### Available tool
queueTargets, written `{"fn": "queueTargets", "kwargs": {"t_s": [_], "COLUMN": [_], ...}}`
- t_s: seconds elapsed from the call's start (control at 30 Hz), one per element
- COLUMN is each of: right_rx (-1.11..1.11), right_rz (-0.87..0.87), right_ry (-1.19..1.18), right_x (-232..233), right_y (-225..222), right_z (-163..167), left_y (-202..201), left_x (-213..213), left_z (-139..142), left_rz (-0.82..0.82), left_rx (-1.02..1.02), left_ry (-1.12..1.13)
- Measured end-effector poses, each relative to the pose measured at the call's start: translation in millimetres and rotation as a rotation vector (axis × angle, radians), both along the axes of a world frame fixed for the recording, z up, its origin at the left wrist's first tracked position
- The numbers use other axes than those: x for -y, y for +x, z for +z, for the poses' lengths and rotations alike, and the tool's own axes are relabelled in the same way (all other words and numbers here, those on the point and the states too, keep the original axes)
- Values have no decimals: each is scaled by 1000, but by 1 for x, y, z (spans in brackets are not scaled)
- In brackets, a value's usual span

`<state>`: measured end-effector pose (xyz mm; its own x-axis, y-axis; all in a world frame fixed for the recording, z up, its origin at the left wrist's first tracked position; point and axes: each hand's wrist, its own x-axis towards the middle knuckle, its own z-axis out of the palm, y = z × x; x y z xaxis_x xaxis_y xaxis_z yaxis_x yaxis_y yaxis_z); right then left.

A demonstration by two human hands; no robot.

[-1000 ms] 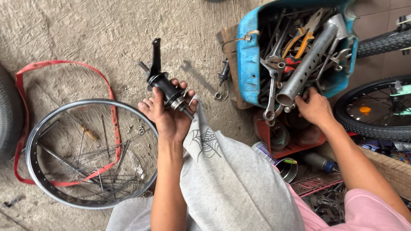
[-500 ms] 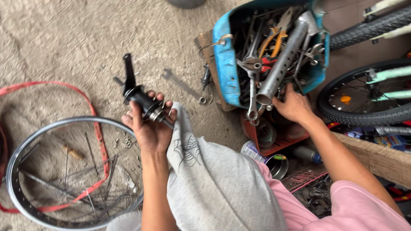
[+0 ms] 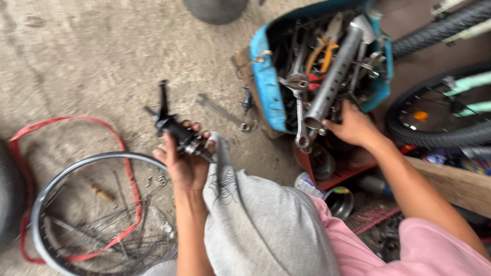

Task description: The person sits on the ground repairing a bicycle wheel hub. They handle the hub and crank arm, pick wrenches from a toolbox, tighten the hub axle nut with a wrench, and work the hub assembly against the detached wheel rim lying on the floor.

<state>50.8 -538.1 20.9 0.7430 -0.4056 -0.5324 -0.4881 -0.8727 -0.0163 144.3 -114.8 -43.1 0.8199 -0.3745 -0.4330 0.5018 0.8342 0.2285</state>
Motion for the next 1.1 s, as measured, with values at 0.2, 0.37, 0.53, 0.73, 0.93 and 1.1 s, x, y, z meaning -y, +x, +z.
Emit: {"fn": "queueTargets", "kwargs": {"t_s": [0.2,0.37,0.53,0.73,0.93,1.1], "right_rx": [-19,389,444,251,65,-306], "right_rz": [47,221,548,475,536,404], "right_ry": [-145,-96,184,195,105,-71], "right_x": [-25,-51,-64,-60,-42,-27], "right_y": [43,61,70,56,42,26], "right_z": [55,92,84,70,66,67], "left_y": [1,2,4,3,1,1], "left_x": [5,8,12,12,10,6], "left_z": [3,4,8,11,6,3], "left_rz": [-17,-21,-18,-30,-19,-38], "left_rx": [2,10,-65,-77,-95,-58], "left_ry": [-8,-47,13,28,-24,-55]}}
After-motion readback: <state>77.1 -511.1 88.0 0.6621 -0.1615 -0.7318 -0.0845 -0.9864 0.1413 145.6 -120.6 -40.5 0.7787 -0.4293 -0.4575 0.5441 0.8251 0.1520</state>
